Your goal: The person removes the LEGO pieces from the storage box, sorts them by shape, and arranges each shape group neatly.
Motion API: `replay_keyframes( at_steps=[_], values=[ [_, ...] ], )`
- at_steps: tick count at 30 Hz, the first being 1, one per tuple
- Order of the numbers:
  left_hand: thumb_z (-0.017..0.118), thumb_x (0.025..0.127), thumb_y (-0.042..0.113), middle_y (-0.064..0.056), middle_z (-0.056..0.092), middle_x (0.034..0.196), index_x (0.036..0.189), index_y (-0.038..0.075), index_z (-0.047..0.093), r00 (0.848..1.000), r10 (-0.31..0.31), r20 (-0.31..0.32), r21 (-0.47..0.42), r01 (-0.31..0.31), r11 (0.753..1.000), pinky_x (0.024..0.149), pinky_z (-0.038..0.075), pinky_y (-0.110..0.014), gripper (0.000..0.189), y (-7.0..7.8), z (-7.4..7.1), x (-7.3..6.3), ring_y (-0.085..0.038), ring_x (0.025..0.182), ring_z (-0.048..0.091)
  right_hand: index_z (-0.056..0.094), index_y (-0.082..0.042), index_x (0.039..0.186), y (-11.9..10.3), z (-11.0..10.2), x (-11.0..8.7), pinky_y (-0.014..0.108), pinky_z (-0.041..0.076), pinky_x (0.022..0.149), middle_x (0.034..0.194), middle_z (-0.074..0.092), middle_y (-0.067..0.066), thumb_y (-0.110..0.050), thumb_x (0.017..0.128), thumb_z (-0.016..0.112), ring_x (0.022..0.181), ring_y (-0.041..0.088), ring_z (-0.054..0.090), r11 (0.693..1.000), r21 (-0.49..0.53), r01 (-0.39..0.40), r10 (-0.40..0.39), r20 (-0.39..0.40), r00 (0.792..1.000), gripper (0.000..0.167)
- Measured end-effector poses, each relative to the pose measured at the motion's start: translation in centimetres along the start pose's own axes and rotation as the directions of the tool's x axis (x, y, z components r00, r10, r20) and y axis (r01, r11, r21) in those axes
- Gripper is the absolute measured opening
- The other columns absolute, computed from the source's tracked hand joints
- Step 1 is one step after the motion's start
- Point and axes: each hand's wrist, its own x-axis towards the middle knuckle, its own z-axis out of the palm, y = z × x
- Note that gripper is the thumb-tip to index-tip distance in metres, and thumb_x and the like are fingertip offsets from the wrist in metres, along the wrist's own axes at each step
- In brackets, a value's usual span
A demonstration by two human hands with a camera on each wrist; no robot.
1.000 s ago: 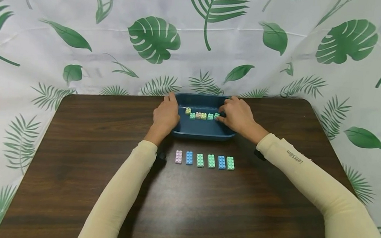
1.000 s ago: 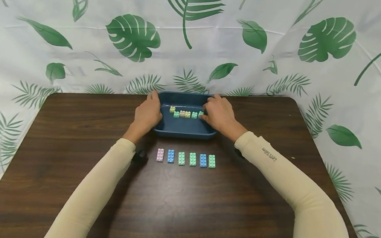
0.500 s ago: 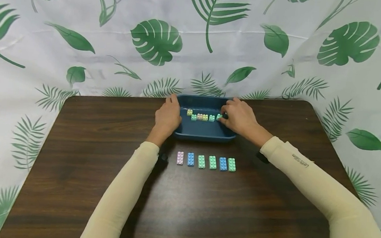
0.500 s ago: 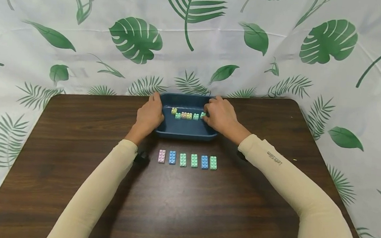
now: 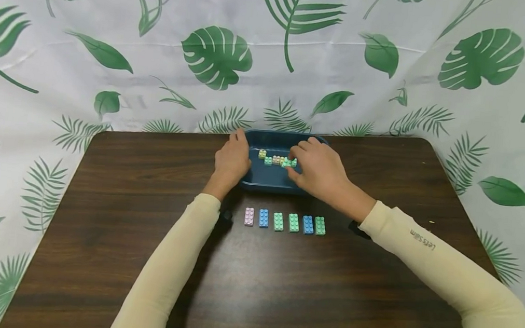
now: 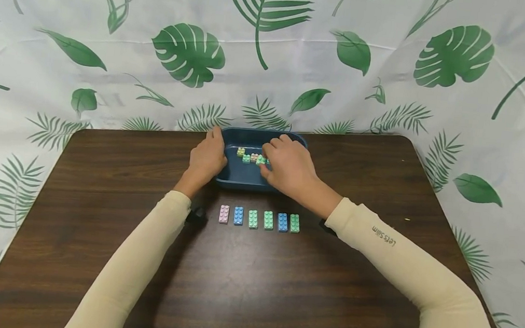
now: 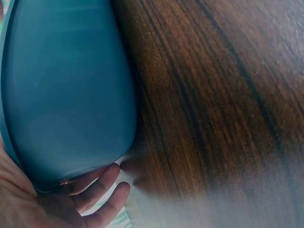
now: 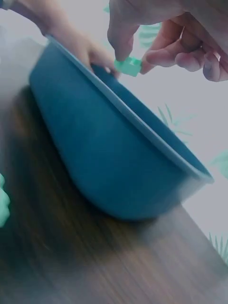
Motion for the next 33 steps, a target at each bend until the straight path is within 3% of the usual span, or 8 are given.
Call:
replay_keyframes(
  at_steps=[7, 16, 23, 33],
  values=[
    [0.069, 0.101, 0.019, -0.02, 0.053, 0.146, 0.152, 0.004, 0.032, 1.0, 0.013, -0.009, 0.003, -0.012, 1.0, 0.093, 0.06, -0.055, 0.065, -0.3, 0.3, 0.1, -0.035, 0.117, 0.068, 0.075, -0.014, 0.107, -3.2, 0.0, -0.8, 0.036, 0.056, 0.076, 0.101, 0.073, 0.003, -0.034, 0.094, 0.081, 0.09, 0.022, 0.062, 0.987, 0.025, 0.161, -0.159, -0.058, 0.986, 0.024],
    [0.066, 0.103, 0.02, -0.02, 0.052, 0.147, 0.152, 0.003, 0.032, 1.0, 0.02, -0.008, 0.015, -0.02, 1.0, 0.087, 0.06, -0.053, 0.062, -0.2, 0.2, 0.0, -0.035, 0.11, 0.069, 0.075, -0.015, 0.105, -7.0, 1.7, -2.6, 0.033, 0.05, 0.07, 0.097, 0.07, 0.0, -0.04, 0.096, 0.078, 0.088, 0.019, 0.058, 0.926, 0.046, 0.376, -0.376, -0.001, 0.927, 0.027],
    [0.067, 0.103, 0.02, -0.02, 0.051, 0.15, 0.154, 0.003, 0.03, 1.0, 0.012, -0.018, 0.024, -0.012, 1.0, 0.087, 0.061, -0.053, 0.065, -0.1, 0.2, 0.0, -0.035, 0.111, 0.069, 0.075, -0.019, 0.104, -8.4, 3.7, -3.9, 0.03, 0.049, 0.07, 0.097, 0.071, -0.005, -0.043, 0.097, 0.076, 0.091, 0.015, 0.059, 0.893, 0.072, 0.444, -0.447, 0.037, 0.894, 0.025],
    [0.068, 0.102, 0.02, -0.019, 0.051, 0.15, 0.155, 0.004, 0.031, 1.0, -0.001, -0.012, 0.03, 0.001, 1.0, 0.092, 0.06, -0.054, 0.067, 0.0, 0.3, 0.2, -0.034, 0.117, 0.068, 0.075, -0.02, 0.102, -9.1, 4.9, -4.6, 0.031, 0.051, 0.073, 0.097, 0.07, -0.006, -0.042, 0.096, 0.076, 0.091, 0.014, 0.058, 0.879, 0.125, 0.46, -0.471, 0.081, 0.879, 0.023]
  ],
)
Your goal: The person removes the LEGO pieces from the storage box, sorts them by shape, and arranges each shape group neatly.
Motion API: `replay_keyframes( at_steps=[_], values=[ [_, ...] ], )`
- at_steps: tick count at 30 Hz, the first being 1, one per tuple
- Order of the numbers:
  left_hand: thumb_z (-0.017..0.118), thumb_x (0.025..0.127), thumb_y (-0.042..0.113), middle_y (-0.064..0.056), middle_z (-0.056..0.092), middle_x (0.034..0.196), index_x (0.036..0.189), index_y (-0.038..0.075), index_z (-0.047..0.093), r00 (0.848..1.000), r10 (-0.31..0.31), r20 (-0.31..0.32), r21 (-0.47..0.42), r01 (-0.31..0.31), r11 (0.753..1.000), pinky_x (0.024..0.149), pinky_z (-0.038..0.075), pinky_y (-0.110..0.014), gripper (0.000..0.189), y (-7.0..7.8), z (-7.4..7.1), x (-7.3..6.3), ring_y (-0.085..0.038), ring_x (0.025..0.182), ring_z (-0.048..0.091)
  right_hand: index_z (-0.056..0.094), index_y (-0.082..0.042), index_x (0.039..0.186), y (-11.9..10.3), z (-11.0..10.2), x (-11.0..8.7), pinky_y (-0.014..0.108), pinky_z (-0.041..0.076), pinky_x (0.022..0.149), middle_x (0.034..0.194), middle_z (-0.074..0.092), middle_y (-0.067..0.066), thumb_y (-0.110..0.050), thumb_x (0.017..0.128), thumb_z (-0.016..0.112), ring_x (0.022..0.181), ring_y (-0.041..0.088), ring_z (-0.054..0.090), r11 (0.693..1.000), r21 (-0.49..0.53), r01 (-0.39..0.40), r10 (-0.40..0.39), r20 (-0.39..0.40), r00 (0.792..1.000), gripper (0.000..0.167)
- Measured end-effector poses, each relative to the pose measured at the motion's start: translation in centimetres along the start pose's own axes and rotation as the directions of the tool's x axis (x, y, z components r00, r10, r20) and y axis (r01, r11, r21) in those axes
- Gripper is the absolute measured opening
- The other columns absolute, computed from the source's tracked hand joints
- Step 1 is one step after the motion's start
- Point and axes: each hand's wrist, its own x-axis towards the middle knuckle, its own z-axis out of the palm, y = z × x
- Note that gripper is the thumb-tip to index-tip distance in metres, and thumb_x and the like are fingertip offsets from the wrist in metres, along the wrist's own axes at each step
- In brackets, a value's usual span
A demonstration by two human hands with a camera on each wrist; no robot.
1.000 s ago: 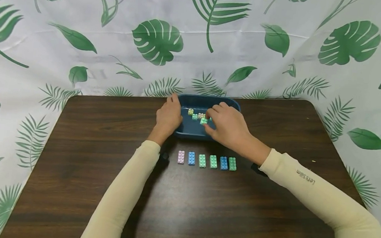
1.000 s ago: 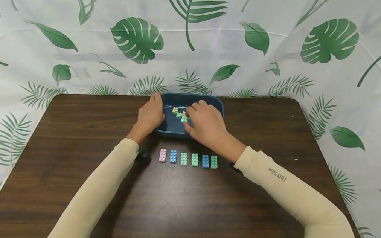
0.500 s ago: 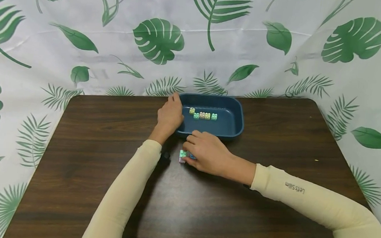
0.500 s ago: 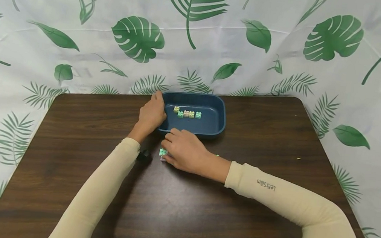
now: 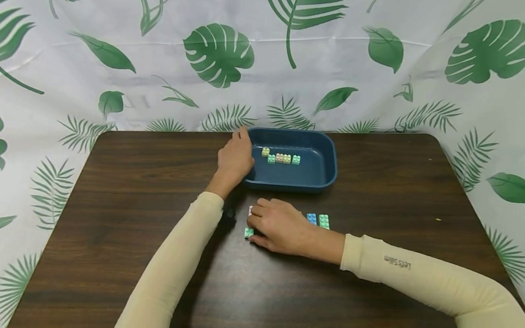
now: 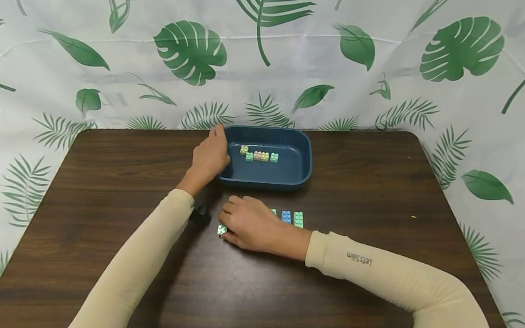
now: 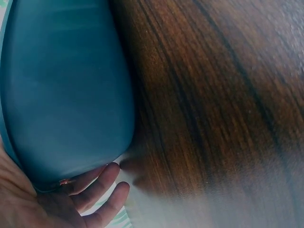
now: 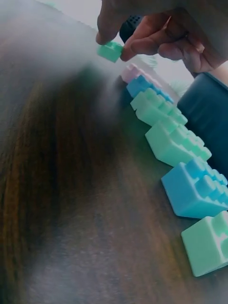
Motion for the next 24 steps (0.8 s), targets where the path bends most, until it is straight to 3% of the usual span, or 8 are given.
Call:
replay_keyframes(
  at_steps=[14, 20, 24],
  values=[
    [0.067, 0.102, 0.02, -0.019, 0.049, 0.154, 0.157, 0.005, 0.028, 1.0, -0.001, 0.013, 0.004, 0.001, 1.0, 0.093, 0.06, -0.053, 0.069, 0.0, -0.1, 0.0, -0.034, 0.118, 0.068, 0.075, -0.02, 0.103, 0.1, 0.1, -0.1, 0.032, 0.052, 0.074, 0.098, 0.073, -0.005, -0.049, 0.098, 0.072, 0.094, 0.015, 0.061, 1.0, -0.018, -0.013, 0.013, 0.009, 1.0, 0.03],
    [0.067, 0.103, 0.02, -0.02, 0.048, 0.155, 0.159, 0.004, 0.026, 1.0, 0.002, 0.02, -0.003, -0.002, 1.0, 0.092, 0.06, -0.053, 0.071, -0.1, -0.2, 0.0, -0.034, 0.116, 0.068, 0.078, -0.02, 0.103, 1.4, -1.6, 0.0, 0.029, 0.05, 0.07, 0.094, 0.072, -0.007, -0.047, 0.102, 0.068, 0.086, 0.013, 0.057, 0.996, 0.065, -0.063, 0.069, -0.091, 0.993, 0.029],
    [0.066, 0.103, 0.02, -0.02, 0.052, 0.148, 0.154, 0.004, 0.032, 1.0, 0.013, 0.004, 0.003, -0.013, 1.0, 0.09, 0.06, -0.054, 0.064, -0.1, -0.1, 0.0, -0.035, 0.115, 0.069, 0.08, -0.018, 0.102, 2.9, -2.9, -0.2, 0.029, 0.05, 0.067, 0.091, 0.07, -0.005, -0.041, 0.1, 0.073, 0.081, 0.012, 0.058, 0.984, 0.12, -0.132, 0.153, -0.188, 0.97, 0.024]
  ],
)
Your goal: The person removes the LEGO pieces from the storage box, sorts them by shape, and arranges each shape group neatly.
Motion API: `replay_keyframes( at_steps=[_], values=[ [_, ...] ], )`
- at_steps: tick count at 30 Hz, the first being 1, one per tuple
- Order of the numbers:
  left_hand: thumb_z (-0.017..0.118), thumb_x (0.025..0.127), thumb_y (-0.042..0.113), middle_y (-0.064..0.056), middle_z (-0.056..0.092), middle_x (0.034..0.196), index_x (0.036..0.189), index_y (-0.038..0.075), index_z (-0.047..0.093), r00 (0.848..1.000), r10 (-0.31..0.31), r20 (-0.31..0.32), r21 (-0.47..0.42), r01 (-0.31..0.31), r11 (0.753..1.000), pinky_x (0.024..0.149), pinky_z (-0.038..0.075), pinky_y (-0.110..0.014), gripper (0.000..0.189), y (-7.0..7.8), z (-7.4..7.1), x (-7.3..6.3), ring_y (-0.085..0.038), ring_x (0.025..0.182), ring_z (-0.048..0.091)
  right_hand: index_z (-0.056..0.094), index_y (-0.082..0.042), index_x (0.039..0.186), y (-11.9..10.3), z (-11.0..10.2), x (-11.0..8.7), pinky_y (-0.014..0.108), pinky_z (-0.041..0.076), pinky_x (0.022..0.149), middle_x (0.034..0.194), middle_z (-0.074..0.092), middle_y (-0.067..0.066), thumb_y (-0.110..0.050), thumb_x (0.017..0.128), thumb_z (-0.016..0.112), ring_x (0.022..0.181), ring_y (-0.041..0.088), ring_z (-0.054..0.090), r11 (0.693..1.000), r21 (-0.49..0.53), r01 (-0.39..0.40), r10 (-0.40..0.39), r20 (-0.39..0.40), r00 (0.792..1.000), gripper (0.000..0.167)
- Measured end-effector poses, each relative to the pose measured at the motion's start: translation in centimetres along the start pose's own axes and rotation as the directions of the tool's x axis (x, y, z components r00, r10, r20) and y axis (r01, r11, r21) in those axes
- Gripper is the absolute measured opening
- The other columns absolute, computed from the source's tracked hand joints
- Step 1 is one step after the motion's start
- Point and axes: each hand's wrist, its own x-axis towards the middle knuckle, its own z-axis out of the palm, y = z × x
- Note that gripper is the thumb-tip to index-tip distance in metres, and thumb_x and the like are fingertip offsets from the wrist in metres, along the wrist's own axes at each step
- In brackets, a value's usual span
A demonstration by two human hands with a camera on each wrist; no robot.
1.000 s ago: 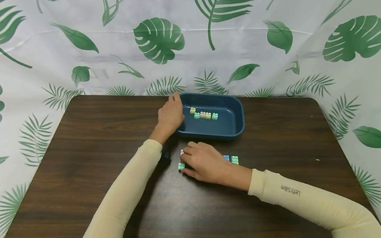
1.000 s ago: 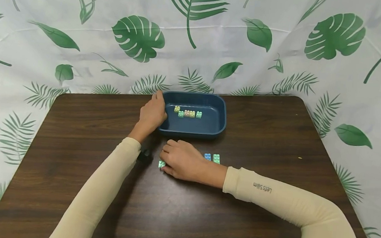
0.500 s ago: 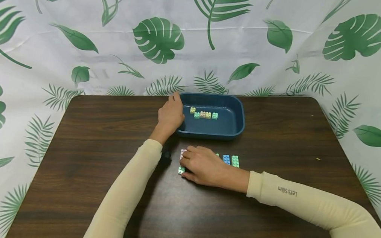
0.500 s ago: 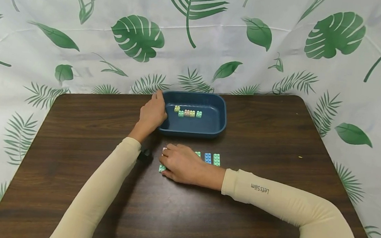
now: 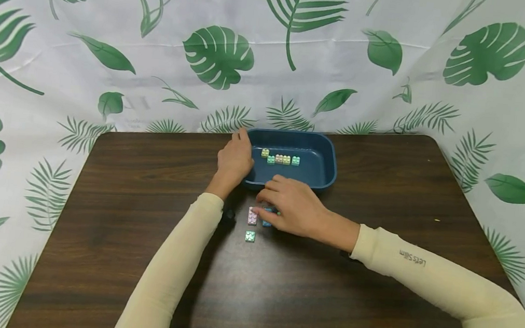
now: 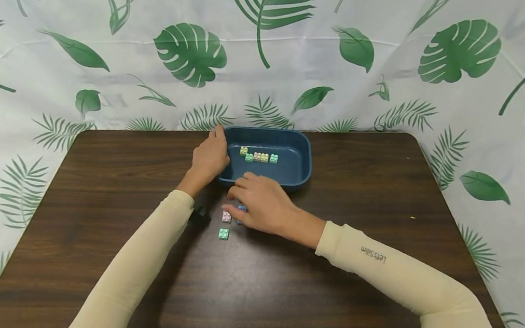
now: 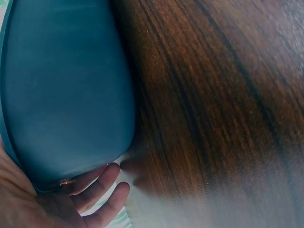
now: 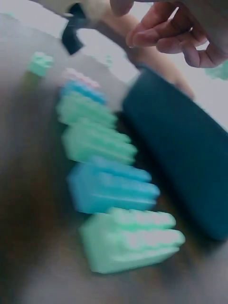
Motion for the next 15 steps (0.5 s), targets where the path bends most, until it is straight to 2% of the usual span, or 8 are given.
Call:
replay_keyframes(
  at_steps=[4, 8, 15],
  values=[
    [0.067, 0.102, 0.018, -0.019, 0.057, 0.139, 0.147, 0.004, 0.036, 1.0, 0.011, -0.026, 0.005, -0.011, 1.0, 0.088, 0.061, -0.054, 0.057, 0.0, 0.1, 0.0, -0.035, 0.112, 0.07, 0.08, -0.017, 0.105, 2.1, -1.7, 0.3, 0.03, 0.052, 0.063, 0.091, 0.072, -0.003, -0.038, 0.098, 0.076, 0.081, 0.014, 0.062, 0.991, -0.028, -0.131, 0.128, -0.074, 0.989, 0.022],
    [0.068, 0.101, 0.019, -0.019, 0.056, 0.141, 0.148, 0.003, 0.035, 1.0, 0.013, -0.024, -0.006, -0.013, 1.0, 0.088, 0.061, -0.054, 0.059, 0.2, 0.0, -0.1, -0.035, 0.112, 0.07, 0.081, -0.016, 0.11, 4.7, -3.0, 0.4, 0.034, 0.054, 0.061, 0.093, 0.074, 0.0, -0.035, 0.098, 0.077, 0.087, 0.018, 0.065, 0.959, -0.089, -0.268, 0.257, -0.114, 0.96, 0.023],
    [0.07, 0.101, 0.021, -0.018, 0.054, 0.146, 0.152, 0.004, 0.033, 1.0, -0.008, -0.02, -0.002, 0.008, 1.0, 0.09, 0.061, -0.053, 0.065, 0.2, 0.1, -0.2, -0.033, 0.114, 0.07, 0.081, -0.014, 0.111, 8.5, -2.3, 0.3, 0.037, 0.056, 0.062, 0.093, 0.073, 0.003, -0.031, 0.096, 0.079, 0.086, 0.021, 0.064, 0.916, -0.114, -0.384, 0.373, -0.107, 0.922, 0.023]
  ],
)
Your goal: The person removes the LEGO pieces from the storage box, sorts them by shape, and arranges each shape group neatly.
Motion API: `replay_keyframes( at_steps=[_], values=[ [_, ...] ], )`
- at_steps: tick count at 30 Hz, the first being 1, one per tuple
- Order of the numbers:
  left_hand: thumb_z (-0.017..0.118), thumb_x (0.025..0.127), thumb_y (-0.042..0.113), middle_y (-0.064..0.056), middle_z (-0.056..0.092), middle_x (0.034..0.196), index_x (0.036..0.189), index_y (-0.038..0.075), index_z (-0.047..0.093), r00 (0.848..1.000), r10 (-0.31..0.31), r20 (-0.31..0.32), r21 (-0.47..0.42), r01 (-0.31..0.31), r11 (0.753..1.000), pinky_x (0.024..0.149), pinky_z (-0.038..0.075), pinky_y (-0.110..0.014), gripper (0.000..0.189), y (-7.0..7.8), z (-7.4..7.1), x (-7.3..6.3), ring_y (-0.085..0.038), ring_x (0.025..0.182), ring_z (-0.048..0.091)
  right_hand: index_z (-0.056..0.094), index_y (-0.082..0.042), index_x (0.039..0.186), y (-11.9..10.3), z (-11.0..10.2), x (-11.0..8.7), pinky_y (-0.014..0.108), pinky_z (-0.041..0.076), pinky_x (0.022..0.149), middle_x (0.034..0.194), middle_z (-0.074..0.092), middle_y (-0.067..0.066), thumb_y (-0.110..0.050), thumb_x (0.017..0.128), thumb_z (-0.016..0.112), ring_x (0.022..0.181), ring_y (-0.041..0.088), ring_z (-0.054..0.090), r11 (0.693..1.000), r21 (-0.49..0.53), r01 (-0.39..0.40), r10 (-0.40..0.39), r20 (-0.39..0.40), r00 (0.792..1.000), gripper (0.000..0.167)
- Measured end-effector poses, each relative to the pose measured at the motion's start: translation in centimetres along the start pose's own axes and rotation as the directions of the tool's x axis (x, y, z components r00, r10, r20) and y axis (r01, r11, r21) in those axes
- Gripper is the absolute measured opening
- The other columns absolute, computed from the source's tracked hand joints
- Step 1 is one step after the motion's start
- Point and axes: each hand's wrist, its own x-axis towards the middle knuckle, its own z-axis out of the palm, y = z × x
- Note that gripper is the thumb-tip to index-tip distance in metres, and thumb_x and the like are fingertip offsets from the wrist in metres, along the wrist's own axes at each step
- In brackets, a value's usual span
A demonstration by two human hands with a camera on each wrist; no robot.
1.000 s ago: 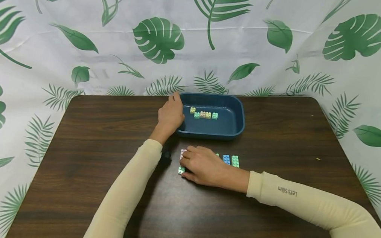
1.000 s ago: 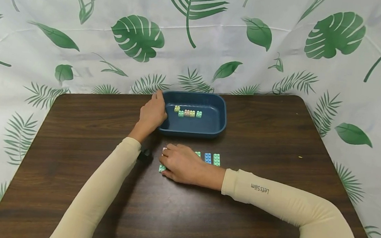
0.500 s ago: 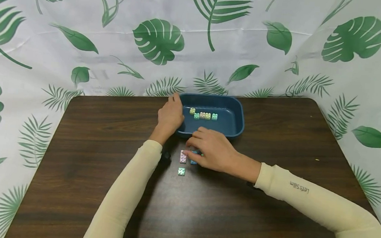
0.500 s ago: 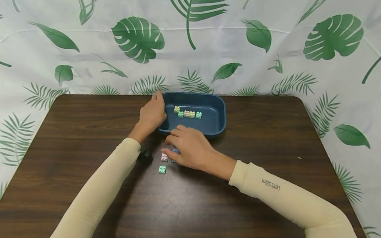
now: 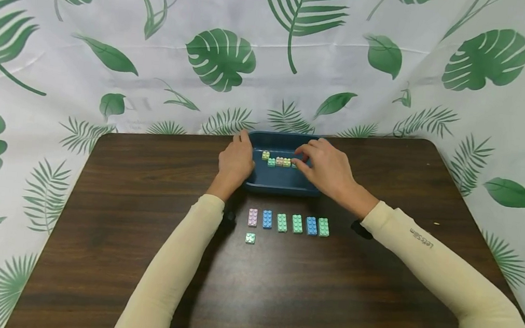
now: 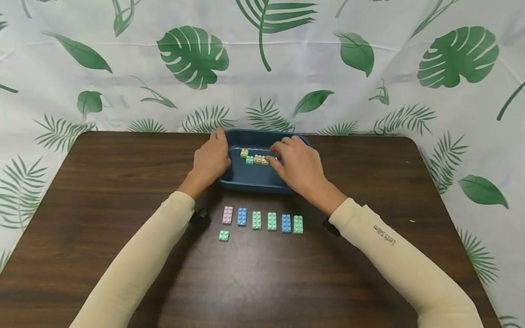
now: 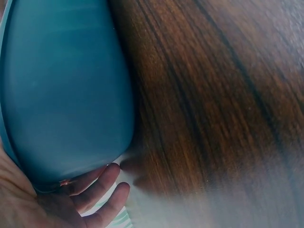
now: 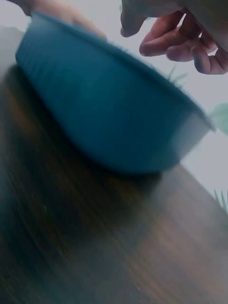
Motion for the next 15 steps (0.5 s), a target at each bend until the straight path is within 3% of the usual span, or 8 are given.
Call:
replay_keyframes(
  at_steps=[6, 15],
  values=[
    [0.071, 0.1, 0.022, -0.018, 0.055, 0.145, 0.153, 0.003, 0.032, 1.0, 0.009, -0.007, 0.015, -0.009, 1.0, 0.088, 0.061, -0.053, 0.068, -0.2, 0.4, 0.1, -0.033, 0.112, 0.07, 0.079, -0.013, 0.115, 1.9, 1.7, 0.5, 0.038, 0.055, 0.065, 0.095, 0.073, 0.003, -0.034, 0.095, 0.081, 0.088, 0.022, 0.062, 0.997, -0.043, -0.066, 0.068, 0.069, 0.995, 0.029],
    [0.071, 0.1, 0.022, -0.018, 0.055, 0.143, 0.151, 0.003, 0.033, 1.0, 0.008, -0.016, 0.023, -0.008, 1.0, 0.089, 0.061, -0.053, 0.066, -0.2, 0.2, 0.0, -0.032, 0.112, 0.07, 0.079, -0.012, 0.118, 2.8, 2.6, 1.6, 0.042, 0.059, 0.075, 0.111, 0.076, 0.01, -0.033, 0.093, 0.083, 0.097, 0.029, 0.065, 0.989, -0.146, -0.035, 0.06, 0.174, 0.983, 0.033]
  ],
)
